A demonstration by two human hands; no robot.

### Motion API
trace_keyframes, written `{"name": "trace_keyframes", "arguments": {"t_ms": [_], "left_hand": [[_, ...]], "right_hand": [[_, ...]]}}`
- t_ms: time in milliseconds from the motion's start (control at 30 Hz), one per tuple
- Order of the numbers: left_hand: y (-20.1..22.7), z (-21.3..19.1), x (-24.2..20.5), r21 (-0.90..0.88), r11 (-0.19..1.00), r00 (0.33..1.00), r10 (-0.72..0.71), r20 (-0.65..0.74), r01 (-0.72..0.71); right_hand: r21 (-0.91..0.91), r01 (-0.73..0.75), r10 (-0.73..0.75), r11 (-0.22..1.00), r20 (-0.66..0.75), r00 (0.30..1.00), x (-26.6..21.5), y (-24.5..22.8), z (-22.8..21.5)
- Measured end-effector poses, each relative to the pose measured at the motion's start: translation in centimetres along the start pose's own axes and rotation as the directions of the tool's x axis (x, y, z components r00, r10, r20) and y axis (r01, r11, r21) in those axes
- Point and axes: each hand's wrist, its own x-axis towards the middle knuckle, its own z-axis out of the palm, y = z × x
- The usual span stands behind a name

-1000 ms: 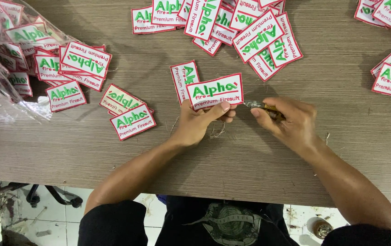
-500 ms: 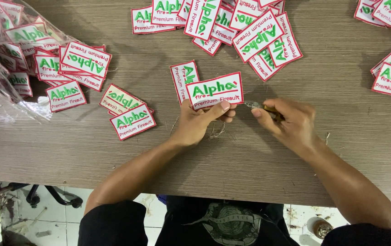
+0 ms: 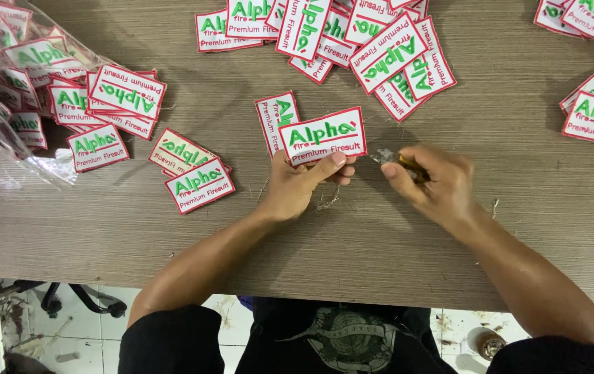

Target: Trimming excess threads from fabric labels using small scissors at a workstation

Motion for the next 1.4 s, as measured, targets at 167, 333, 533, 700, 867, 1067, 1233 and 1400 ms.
{"name": "trace_keyframes", "arguments": {"t_ms": [167, 333, 533, 700, 867, 1067, 1233, 1400], "left_hand": [[0.1, 0.2, 0.0, -0.004, 1.0, 1.0, -0.001, -0.015, 0.001], [0.2, 0.4, 0.0, -0.007, 1.0, 1.0, 0.0, -0.022, 0.0], [0.5, 0.5, -0.1, -0.003, 1.0, 1.0, 0.001, -0.021, -0.001], [0.3, 0.2, 0.0, 0.005, 1.0, 1.0, 0.0, 0.01, 0.0], [0.6, 0.6, -0.2, 0.046, 0.999, 0.999, 0.001, 0.033, -0.002], [-1.4, 0.2, -0.6, 0.162, 0.987, 0.993, -0.029, 0.115, 0.01], [1.0, 1.1, -0.9, 0.178, 0.984, 0.989, -0.044, 0.144, 0.017], [-0.5, 0.1, -0.3, 0.12, 0.98, 0.979, 0.137, 0.152, -0.156]], "right_hand": [[-0.016, 0.052, -0.052, 0.999, -0.021, 0.998, 0.1, -0.4, 0.2], [-0.058, 0.091, -0.094, 0.994, -0.057, 0.994, -0.2, 0.0, 0.5], [-0.018, 0.122, -0.123, 0.992, -0.085, 0.989, 0.0, -0.1, 0.6], [0.007, 0.043, -0.043, 0.999, -0.067, 0.997, -0.7, 1.2, 0.5], [0.283, -0.172, 0.19, 0.943, -0.034, 0.981, -1.1, 1.6, 0.7], [0.324, -0.283, 0.296, 0.903, 0.01, 0.955, -0.7, 0.3, 2.0], [0.352, -0.369, 0.428, 0.86, -0.106, 0.898, 0.2, -0.3, 1.3], [0.426, -0.348, 0.425, 0.835, -0.097, 0.9, -0.3, 0.8, 1.8]]}}
